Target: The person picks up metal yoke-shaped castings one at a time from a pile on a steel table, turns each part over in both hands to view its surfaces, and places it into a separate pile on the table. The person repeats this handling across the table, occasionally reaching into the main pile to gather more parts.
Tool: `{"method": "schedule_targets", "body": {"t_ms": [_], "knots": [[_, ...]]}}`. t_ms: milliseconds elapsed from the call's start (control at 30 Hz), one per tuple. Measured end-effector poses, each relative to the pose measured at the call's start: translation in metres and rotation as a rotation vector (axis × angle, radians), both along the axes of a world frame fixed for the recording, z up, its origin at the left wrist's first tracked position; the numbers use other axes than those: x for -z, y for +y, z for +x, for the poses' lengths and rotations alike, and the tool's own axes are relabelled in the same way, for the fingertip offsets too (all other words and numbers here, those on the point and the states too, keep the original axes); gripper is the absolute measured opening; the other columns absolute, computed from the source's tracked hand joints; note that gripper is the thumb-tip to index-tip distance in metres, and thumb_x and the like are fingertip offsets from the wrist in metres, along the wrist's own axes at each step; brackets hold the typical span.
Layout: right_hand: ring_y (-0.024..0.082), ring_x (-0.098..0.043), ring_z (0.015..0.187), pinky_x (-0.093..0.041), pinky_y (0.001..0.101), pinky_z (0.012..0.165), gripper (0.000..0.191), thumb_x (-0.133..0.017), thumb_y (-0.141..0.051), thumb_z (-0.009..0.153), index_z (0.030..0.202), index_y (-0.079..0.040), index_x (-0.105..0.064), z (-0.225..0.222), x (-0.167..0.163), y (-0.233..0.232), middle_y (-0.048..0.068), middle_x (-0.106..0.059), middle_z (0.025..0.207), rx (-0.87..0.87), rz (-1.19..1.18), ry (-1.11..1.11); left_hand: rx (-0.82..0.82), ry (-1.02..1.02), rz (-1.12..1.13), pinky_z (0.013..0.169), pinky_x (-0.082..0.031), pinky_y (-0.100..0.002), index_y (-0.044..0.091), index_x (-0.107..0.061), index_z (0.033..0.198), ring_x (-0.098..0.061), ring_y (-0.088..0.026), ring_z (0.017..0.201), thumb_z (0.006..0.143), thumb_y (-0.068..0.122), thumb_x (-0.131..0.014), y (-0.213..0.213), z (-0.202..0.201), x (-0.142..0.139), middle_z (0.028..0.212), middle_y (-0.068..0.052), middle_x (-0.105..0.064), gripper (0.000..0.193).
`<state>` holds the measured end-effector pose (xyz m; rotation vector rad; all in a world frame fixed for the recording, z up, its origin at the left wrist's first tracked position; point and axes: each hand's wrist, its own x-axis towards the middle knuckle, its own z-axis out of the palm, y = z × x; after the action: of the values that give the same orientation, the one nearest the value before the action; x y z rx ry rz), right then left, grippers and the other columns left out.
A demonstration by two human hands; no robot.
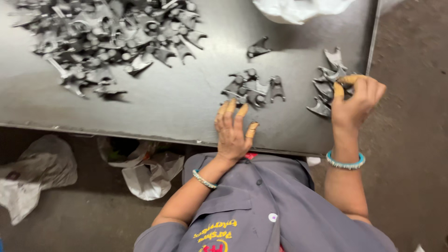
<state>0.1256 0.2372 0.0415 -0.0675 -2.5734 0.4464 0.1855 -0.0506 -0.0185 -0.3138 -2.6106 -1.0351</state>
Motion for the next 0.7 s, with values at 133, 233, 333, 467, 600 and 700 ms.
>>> {"method": "schedule_targets", "body": {"t_ms": [133, 233, 333, 467, 600, 700], "knots": [[0.027, -0.057, 0.128, -0.042, 0.0463, 0.114, 0.021, -0.083, -0.003, 0.090, 0.108, -0.010, -0.073, -0.005, 0.013, -0.058, 0.007, -0.070, 0.127, -0.282, -0.102, -0.045, 0.009, -0.037, -0.026, 0.121, -0.028, -0.055, 0.006, -0.052, 0.145, -0.035, -0.043, 0.144, 0.092, 0.031, -0.074, -0.001, 0.001, 0.004, 0.156, -0.021, -0.040, 0.062], [0.030, -0.053, 0.132, -0.040, 0.0473, 0.113, 0.035, -0.084, -0.008, 0.084, 0.116, -0.010, -0.071, -0.016, 0.024, -0.091, 0.008, -0.065, 0.135, -0.411, -0.110, -0.165, 0.043, -0.068, -0.045, 0.120, -0.027, -0.057, 0.004, -0.053, 0.142, -0.036, -0.043, 0.142, 0.089, 0.028, -0.074, 0.000, 0.003, 0.009, 0.153, -0.022, -0.040, 0.062], [0.029, -0.053, 0.131, -0.037, 0.0473, 0.110, 0.039, -0.083, -0.008, 0.079, 0.116, -0.012, -0.071, -0.019, 0.032, -0.099, 0.005, -0.065, 0.136, -0.324, -0.130, -0.240, 0.042, -0.082, -0.052, 0.119, -0.027, -0.058, 0.003, -0.054, 0.138, -0.036, -0.044, 0.140, 0.087, 0.027, -0.074, -0.002, 0.002, 0.012, 0.150, -0.022, -0.040, 0.060], [0.028, -0.051, 0.132, -0.030, 0.0486, 0.109, 0.030, -0.085, -0.008, 0.080, 0.107, -0.015, -0.072, -0.018, 0.025, -0.069, 0.004, -0.066, 0.137, -0.209, 0.026, -0.189, 0.019, -0.060, -0.019, 0.119, -0.027, -0.058, 0.003, -0.054, 0.139, -0.036, -0.044, 0.141, 0.088, 0.026, -0.074, -0.003, 0.003, 0.008, 0.153, -0.022, -0.040, 0.060], [0.031, -0.047, 0.134, -0.029, 0.0480, 0.110, 0.026, -0.082, -0.005, 0.080, 0.101, -0.018, -0.074, -0.022, 0.011, -0.052, 0.006, -0.064, 0.134, -0.049, 0.154, -0.094, 0.045, -0.060, -0.027, 0.118, -0.026, -0.060, 0.001, -0.052, 0.136, -0.036, -0.045, 0.138, 0.087, 0.026, -0.073, -0.003, 0.000, 0.008, 0.150, -0.024, -0.040, 0.059], [0.026, -0.048, 0.130, -0.033, 0.0471, 0.120, 0.028, -0.079, -0.005, 0.085, 0.111, -0.016, -0.074, -0.024, 0.002, -0.070, 0.003, -0.065, 0.126, -0.227, -0.144, -0.099, 0.035, -0.024, 0.023, 0.122, -0.029, -0.057, 0.002, -0.053, 0.143, -0.039, -0.041, 0.141, 0.089, 0.026, -0.072, -0.006, 0.005, 0.014, 0.155, -0.021, -0.041, 0.062]]}}
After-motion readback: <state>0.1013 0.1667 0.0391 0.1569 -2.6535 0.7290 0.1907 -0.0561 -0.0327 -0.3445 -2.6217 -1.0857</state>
